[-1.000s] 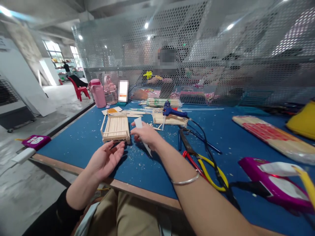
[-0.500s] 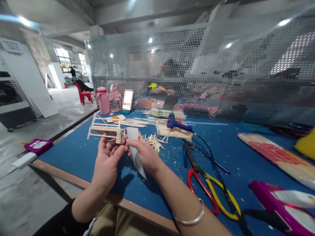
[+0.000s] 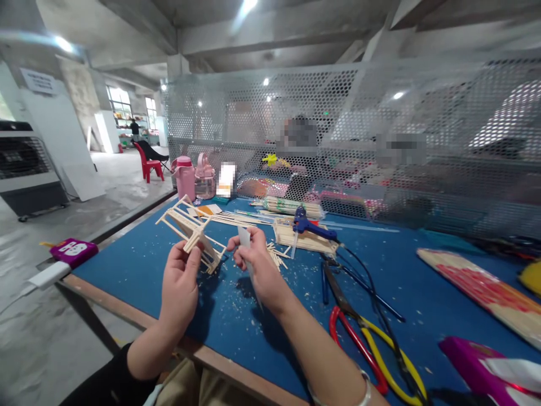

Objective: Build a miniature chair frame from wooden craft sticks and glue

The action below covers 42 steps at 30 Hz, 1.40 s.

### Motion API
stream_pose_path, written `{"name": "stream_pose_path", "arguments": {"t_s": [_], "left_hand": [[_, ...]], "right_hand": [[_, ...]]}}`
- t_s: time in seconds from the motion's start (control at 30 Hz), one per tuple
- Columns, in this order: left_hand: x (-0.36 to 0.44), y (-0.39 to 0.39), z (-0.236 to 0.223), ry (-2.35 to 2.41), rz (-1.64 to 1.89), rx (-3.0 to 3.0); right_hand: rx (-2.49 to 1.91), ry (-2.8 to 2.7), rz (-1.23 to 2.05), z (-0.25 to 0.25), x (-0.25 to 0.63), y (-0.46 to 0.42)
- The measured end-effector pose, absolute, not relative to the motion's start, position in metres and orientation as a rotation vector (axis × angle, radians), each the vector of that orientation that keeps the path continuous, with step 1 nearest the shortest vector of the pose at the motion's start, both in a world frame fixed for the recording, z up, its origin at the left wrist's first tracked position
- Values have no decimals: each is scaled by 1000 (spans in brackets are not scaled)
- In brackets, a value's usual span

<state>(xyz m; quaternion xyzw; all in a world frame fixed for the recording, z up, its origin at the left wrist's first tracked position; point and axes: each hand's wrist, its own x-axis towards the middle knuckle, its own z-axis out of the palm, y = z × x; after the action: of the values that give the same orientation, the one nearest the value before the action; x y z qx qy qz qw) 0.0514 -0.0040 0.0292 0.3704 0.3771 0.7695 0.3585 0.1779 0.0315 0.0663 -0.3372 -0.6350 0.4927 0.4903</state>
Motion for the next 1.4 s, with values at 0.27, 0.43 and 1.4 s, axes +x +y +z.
{"name": "stream_pose_path", "arguments": {"t_s": [0.27, 0.43, 1.4], "left_hand": [[48, -13, 36, 889, 1897, 899], [56, -17, 37, 797, 1854, 834], [51, -24, 43, 858, 1790, 1364]], "right_hand": [[-742, -1845, 259, 66, 182, 25], [-625, -1972, -198, 70, 183, 18], [-816, -1621, 1360, 100, 168, 17]]}}
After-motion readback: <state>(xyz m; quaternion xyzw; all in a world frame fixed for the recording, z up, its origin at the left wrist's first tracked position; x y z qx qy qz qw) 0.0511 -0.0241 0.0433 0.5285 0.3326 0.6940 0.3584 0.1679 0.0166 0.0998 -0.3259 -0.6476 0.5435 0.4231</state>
